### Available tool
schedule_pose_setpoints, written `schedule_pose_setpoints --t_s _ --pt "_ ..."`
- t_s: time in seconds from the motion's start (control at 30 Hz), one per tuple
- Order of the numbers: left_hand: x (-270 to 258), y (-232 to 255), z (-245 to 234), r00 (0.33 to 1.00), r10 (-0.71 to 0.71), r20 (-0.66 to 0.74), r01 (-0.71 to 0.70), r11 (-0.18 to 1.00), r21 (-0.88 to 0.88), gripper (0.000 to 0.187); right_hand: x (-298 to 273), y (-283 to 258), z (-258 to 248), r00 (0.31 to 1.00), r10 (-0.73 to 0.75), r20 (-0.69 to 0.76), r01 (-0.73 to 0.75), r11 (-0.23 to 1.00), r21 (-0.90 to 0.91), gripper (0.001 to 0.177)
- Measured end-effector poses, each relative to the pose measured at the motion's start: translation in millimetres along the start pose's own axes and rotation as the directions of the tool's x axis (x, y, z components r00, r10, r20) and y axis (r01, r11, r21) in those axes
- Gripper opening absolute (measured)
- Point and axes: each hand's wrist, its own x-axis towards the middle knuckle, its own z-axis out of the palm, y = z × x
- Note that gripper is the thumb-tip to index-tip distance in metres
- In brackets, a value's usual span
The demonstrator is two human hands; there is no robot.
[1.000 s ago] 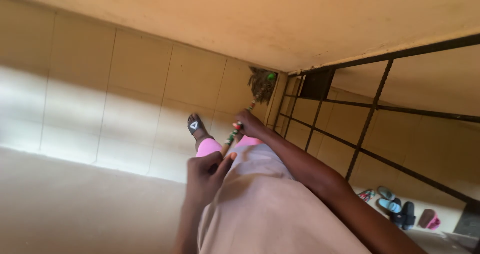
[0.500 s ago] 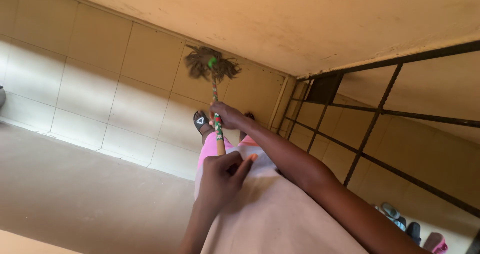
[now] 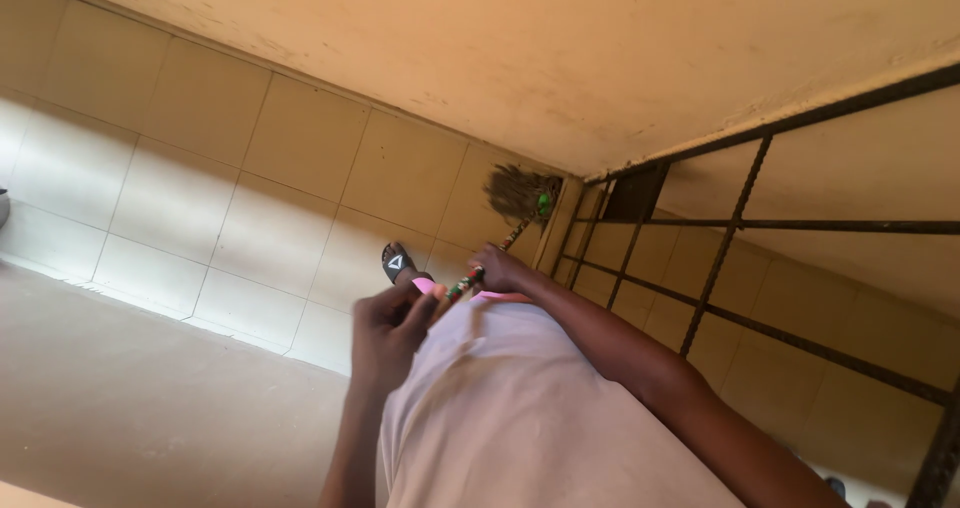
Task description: Sweeping the floor with a hand-held broom.
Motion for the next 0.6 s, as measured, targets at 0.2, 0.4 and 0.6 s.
schedule_pose_setpoints --t_s 0.2,0.4,0.6 --pt "-24 9 -1 0.993 0.117 -0.026 -0.106 0.957 0.269 0.037 6 -45 -21 0.991 0.026 0.134 -0.041 0.993 0.11 0.023" --pt "-53 50 16 0.919 0.39 0.056 -0.385 0.859 0.339 0.029 44 -89 -42 0.974 -0.142 0.176 0.109 0.977 0.186 0.018" --pt "-59 30 53 0.811 0.468 0.351 -0.568 0.774 0.28 0.031 62 -69 -11 0.91 -0.407 -0.075 0.414 0.893 0.179 0.025"
